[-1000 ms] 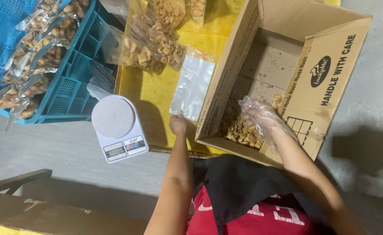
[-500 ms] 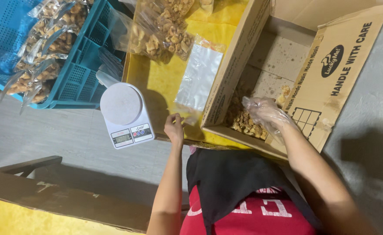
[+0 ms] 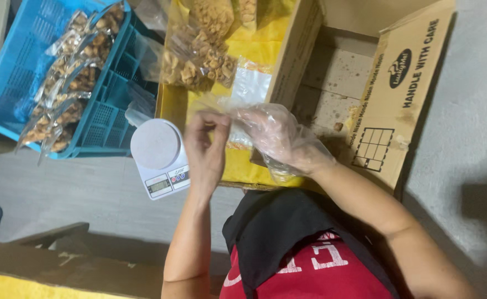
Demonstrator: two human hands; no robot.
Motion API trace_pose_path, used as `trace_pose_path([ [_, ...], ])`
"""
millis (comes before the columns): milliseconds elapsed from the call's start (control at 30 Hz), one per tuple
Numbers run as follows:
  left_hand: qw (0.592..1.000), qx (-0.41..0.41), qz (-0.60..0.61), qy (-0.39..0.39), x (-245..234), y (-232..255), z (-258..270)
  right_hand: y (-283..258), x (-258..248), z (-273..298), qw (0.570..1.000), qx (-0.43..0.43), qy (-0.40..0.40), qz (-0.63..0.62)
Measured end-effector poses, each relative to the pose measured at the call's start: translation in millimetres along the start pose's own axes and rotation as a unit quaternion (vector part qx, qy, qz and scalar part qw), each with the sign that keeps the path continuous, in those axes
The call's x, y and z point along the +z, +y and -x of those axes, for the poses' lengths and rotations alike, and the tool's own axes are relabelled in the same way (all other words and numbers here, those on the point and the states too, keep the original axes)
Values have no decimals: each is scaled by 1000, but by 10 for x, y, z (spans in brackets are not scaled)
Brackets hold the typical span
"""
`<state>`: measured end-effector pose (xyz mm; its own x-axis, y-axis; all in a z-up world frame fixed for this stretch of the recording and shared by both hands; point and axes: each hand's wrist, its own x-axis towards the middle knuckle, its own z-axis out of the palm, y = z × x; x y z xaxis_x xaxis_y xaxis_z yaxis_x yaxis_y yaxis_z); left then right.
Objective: The person scoops dried snack pieces from a cardboard box into clear plastic bags, weighs each bag on a digital scale, and places the filled bags into a blue crate. The process is repeated continuously throughout the clip.
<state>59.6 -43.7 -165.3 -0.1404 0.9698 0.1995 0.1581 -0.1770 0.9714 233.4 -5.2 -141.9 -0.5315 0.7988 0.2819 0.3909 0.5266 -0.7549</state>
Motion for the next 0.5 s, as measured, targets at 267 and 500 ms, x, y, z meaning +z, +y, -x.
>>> trace_pose_path([
  [267, 968, -116, 7, -224, -94, -292, -472, 385, -683, 22, 784, 203, 99, -578],
  [500, 907, -241, 279, -203, 262, -998, -445, 774, -1098, 272, 807, 252, 361, -393],
])
